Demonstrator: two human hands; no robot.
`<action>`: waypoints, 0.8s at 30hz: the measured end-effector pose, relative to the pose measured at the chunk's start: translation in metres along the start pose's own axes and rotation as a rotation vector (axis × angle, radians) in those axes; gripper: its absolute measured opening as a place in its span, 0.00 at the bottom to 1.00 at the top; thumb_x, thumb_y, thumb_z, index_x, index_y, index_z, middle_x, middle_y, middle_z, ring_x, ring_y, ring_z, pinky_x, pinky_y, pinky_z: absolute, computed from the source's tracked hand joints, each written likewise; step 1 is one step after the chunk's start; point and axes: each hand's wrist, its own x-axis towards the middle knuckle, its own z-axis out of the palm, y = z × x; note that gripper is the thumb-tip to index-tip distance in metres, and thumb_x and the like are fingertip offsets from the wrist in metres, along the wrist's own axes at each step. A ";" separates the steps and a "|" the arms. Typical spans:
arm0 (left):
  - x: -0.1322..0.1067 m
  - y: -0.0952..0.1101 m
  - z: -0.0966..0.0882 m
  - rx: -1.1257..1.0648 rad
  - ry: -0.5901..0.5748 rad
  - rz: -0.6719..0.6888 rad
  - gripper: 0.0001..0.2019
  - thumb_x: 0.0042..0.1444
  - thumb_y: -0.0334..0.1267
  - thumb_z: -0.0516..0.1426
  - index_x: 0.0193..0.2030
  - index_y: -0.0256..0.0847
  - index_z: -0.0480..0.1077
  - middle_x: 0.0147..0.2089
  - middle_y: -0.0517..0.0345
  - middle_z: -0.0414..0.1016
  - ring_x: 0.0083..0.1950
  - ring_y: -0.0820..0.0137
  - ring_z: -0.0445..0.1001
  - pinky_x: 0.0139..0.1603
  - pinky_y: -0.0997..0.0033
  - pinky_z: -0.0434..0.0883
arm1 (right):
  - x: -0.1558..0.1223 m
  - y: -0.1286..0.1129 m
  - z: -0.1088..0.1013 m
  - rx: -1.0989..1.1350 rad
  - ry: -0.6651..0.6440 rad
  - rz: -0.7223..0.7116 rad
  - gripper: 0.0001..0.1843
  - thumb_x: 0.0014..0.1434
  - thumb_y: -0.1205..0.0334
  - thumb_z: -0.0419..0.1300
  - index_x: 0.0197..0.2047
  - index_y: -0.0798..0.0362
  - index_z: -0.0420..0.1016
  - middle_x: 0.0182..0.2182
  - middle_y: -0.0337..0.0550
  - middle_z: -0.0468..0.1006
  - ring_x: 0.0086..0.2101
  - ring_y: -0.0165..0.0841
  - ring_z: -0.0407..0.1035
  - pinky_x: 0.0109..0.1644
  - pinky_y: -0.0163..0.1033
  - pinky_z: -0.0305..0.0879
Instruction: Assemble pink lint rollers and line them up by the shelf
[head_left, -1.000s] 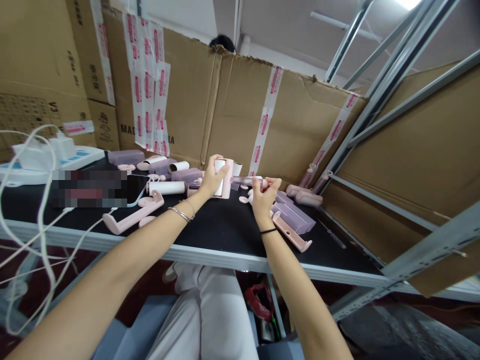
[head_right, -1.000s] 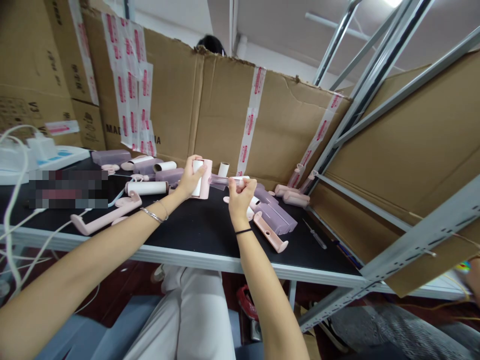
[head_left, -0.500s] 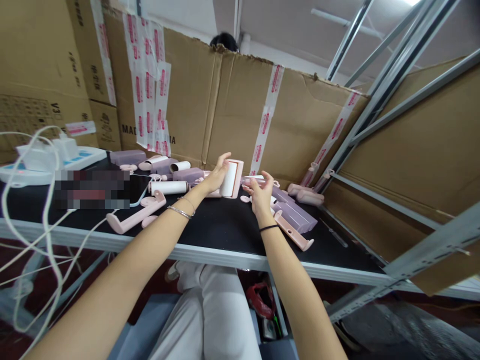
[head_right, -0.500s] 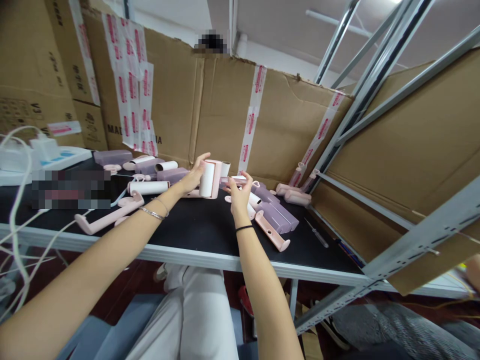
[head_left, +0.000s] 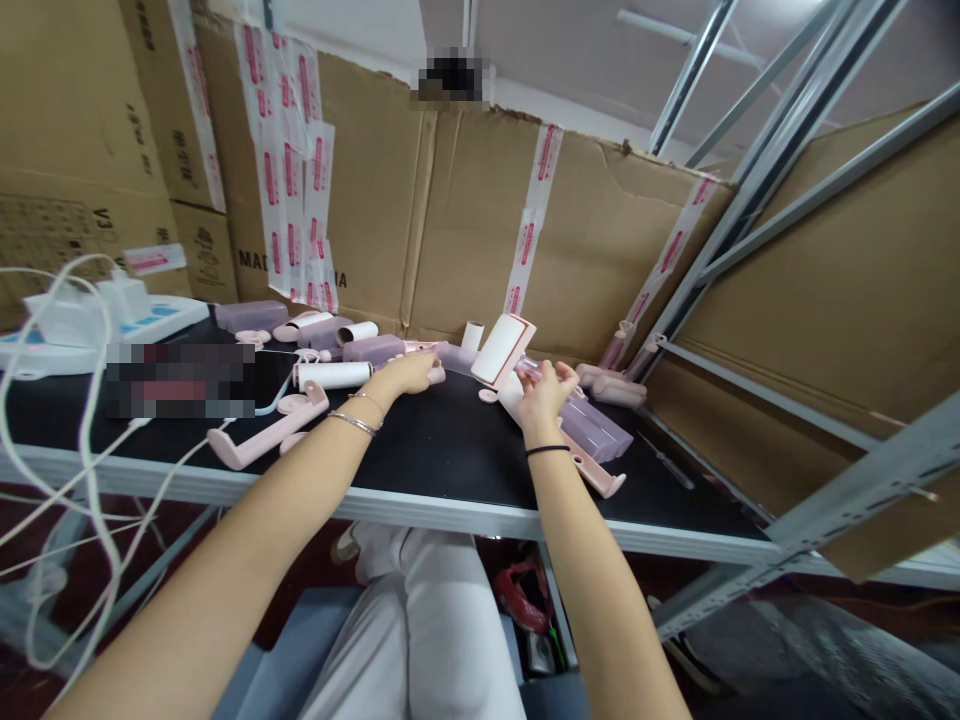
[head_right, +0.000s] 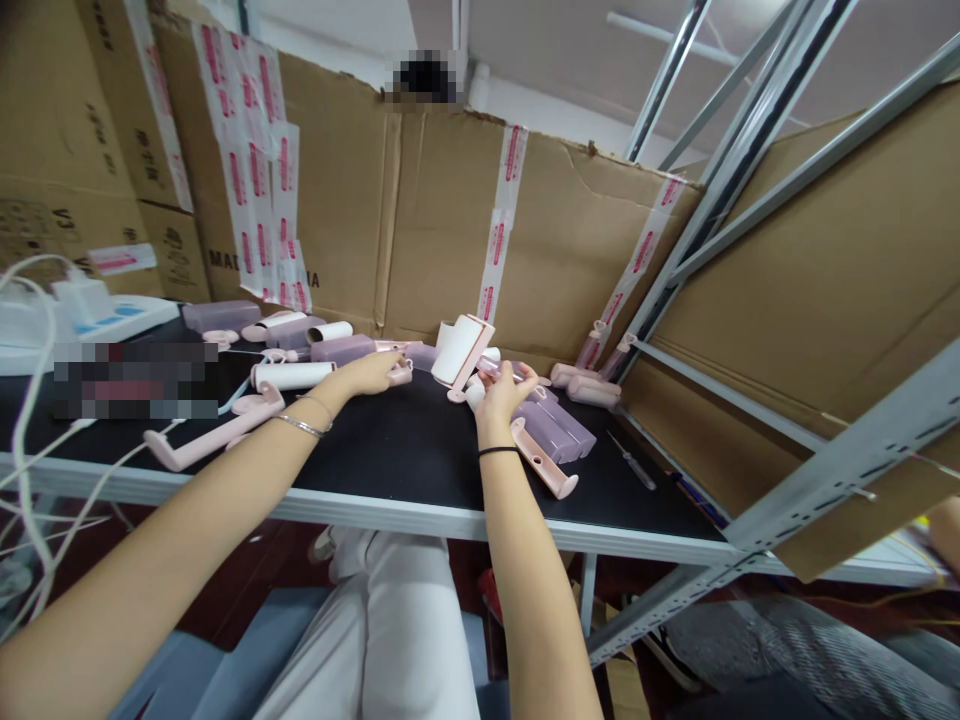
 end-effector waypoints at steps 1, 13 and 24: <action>0.002 0.003 0.000 -0.009 -0.016 -0.017 0.11 0.39 0.43 0.63 0.30 0.42 0.69 0.32 0.54 0.75 0.36 0.64 0.73 0.43 0.67 0.68 | 0.000 0.000 0.000 -0.007 0.000 0.008 0.14 0.53 0.67 0.53 0.38 0.46 0.51 0.31 0.29 0.63 0.23 0.20 0.67 0.27 0.29 0.69; 0.006 0.059 0.005 -0.676 0.085 -0.134 0.15 0.49 0.42 0.60 0.42 0.39 0.68 0.27 0.62 0.67 0.24 0.77 0.64 0.29 0.73 0.68 | -0.003 0.010 0.001 -0.100 -0.182 -0.005 0.20 0.50 0.58 0.57 0.41 0.45 0.50 0.30 0.28 0.64 0.23 0.21 0.67 0.28 0.30 0.70; 0.002 0.065 0.017 -0.787 0.105 -0.143 0.14 0.56 0.46 0.54 0.44 0.40 0.65 0.39 0.53 0.73 0.33 0.71 0.73 0.34 0.67 0.72 | -0.008 0.011 0.002 -0.062 -0.246 0.001 0.22 0.50 0.56 0.61 0.41 0.46 0.51 0.31 0.28 0.64 0.21 0.19 0.67 0.28 0.30 0.71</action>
